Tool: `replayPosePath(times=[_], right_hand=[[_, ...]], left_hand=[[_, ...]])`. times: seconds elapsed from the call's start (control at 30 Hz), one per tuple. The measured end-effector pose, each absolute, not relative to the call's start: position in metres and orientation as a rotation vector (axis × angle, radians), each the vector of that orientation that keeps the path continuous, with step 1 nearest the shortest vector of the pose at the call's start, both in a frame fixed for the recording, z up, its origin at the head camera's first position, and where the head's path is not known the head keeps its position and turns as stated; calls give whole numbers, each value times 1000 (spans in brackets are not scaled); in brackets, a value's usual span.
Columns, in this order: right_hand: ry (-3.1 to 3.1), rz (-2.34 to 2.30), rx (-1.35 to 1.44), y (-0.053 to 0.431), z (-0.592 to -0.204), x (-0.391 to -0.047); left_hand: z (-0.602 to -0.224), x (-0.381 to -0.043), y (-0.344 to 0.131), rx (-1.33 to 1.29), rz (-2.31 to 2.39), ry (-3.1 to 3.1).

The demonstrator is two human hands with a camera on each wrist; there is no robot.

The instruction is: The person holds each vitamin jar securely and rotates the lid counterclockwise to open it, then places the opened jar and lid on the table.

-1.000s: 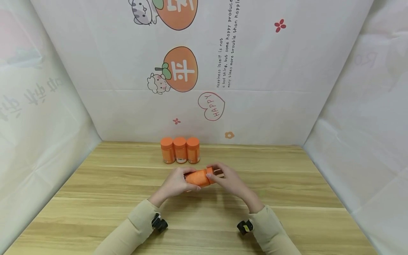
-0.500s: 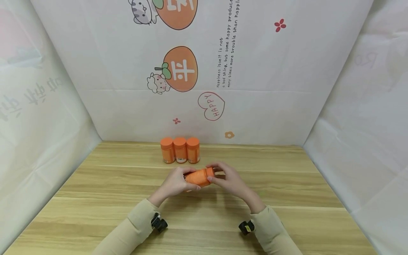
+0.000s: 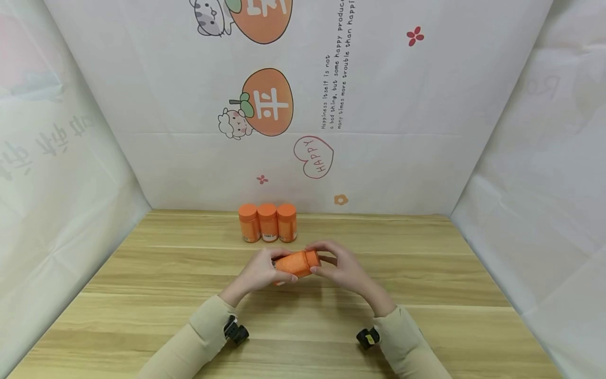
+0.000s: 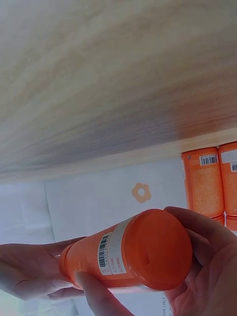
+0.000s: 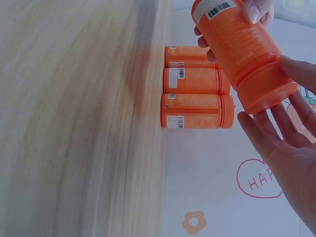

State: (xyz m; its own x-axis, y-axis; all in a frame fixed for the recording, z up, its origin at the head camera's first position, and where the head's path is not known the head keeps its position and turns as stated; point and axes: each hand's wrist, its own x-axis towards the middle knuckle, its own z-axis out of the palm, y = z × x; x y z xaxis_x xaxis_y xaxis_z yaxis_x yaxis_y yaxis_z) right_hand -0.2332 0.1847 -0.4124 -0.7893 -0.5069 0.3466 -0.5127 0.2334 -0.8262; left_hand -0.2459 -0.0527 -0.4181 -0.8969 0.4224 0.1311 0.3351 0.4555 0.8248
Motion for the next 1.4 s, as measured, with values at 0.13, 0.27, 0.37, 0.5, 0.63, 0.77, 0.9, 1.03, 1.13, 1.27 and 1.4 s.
replayPosePath(times=[0.13,0.27,0.37,0.5,0.63,0.77,0.9,1.03,1.13,1.27,1.4], right_hand=[[-2429,1649,1050,186,-415,-234],[-2403,1674,1059,186,-415,-233],[-2394,1686,1061,186,-415,-233],[-2395,1682,1062,187,-416,-233],[-2401,1672,1054,187,-416,-233],[-2407,1664,1036,186,-415,-233],[-2434,1655,982,186,-415,-234],[-2516,1593,881,185,-415,-235],[-2587,1525,807,183,-415,-236],[-2613,1523,760,181,-415,-237],[-2617,1538,719,179,-415,-239]], left_hand=[[-419,-246,-53,665,1434,2600],[-420,-247,-53,662,1446,2590],[-420,-247,-53,666,1451,2587],[-420,-247,-53,674,1455,2584],[-421,-247,-53,674,1459,2581],[-423,-248,-52,680,1457,2587],[-423,-247,-50,681,1460,2593],[-424,-247,-49,691,1460,2610],[-427,-248,-49,715,1448,2633],[-428,-248,-48,726,1429,2660],[-426,-246,-47,705,1406,2682]])
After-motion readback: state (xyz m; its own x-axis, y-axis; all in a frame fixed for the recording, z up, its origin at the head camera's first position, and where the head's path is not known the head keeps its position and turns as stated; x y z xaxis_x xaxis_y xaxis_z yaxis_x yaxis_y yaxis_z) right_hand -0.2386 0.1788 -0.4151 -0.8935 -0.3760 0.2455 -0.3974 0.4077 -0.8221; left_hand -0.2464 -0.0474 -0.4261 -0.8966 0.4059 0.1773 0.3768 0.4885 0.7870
